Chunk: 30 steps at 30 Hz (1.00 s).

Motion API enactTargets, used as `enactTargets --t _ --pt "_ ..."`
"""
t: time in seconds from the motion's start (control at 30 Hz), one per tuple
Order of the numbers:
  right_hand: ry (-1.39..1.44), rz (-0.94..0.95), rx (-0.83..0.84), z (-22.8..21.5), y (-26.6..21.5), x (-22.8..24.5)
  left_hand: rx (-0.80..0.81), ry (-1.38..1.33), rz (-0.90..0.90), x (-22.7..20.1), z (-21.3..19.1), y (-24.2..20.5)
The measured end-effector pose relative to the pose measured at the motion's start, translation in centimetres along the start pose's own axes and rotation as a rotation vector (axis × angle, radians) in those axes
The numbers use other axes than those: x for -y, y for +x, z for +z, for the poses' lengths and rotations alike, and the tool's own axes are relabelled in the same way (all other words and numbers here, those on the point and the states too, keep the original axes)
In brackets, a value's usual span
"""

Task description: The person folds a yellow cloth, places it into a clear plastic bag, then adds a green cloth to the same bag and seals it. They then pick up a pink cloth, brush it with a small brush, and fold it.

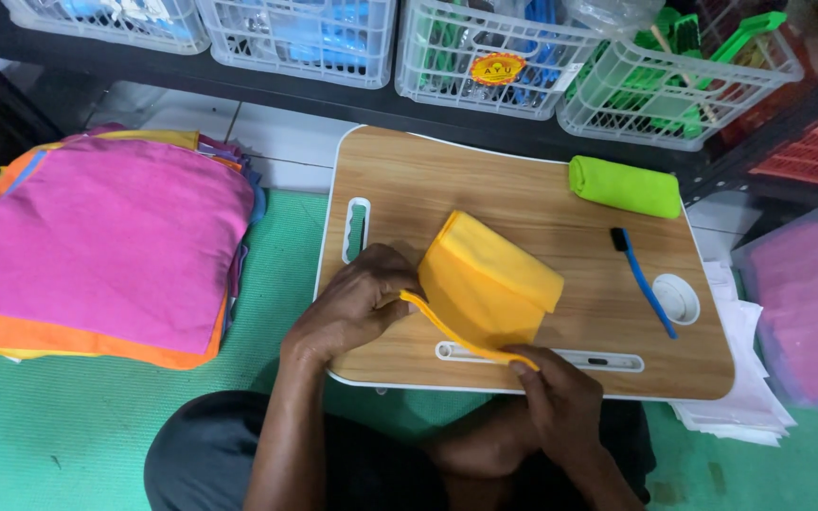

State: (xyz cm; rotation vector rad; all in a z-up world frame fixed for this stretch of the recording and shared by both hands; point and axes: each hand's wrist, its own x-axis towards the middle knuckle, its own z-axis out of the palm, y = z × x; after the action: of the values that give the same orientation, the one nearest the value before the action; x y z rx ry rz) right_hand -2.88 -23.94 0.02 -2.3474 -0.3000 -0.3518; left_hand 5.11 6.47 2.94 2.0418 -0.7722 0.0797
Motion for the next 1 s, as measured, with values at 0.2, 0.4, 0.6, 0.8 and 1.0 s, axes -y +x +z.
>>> enactTargets --t 0.2,0.4,0.6,0.8,1.0 --pt "0.03 0.254 -0.154 0.1 1.7 0.9 -0.003 -0.007 -0.154 1.1 1.3 0.5" --pt "-0.148 0.224 -0.147 0.7 1.8 0.1 -0.054 0.008 -0.29 0.3 1.8 1.5" --pt "-0.233 0.194 -0.141 1.0 1.7 -0.4 -0.08 0.032 -0.322 -0.3 2.5 2.2" --pt "-0.129 0.474 -0.1 0.6 2.1 -0.5 -0.182 0.07 -0.095 -0.1 2.8 2.5" --pt "-0.123 0.412 -0.122 0.8 2.0 -0.7 -0.165 0.131 -0.052 1.1 3.3 2.4"
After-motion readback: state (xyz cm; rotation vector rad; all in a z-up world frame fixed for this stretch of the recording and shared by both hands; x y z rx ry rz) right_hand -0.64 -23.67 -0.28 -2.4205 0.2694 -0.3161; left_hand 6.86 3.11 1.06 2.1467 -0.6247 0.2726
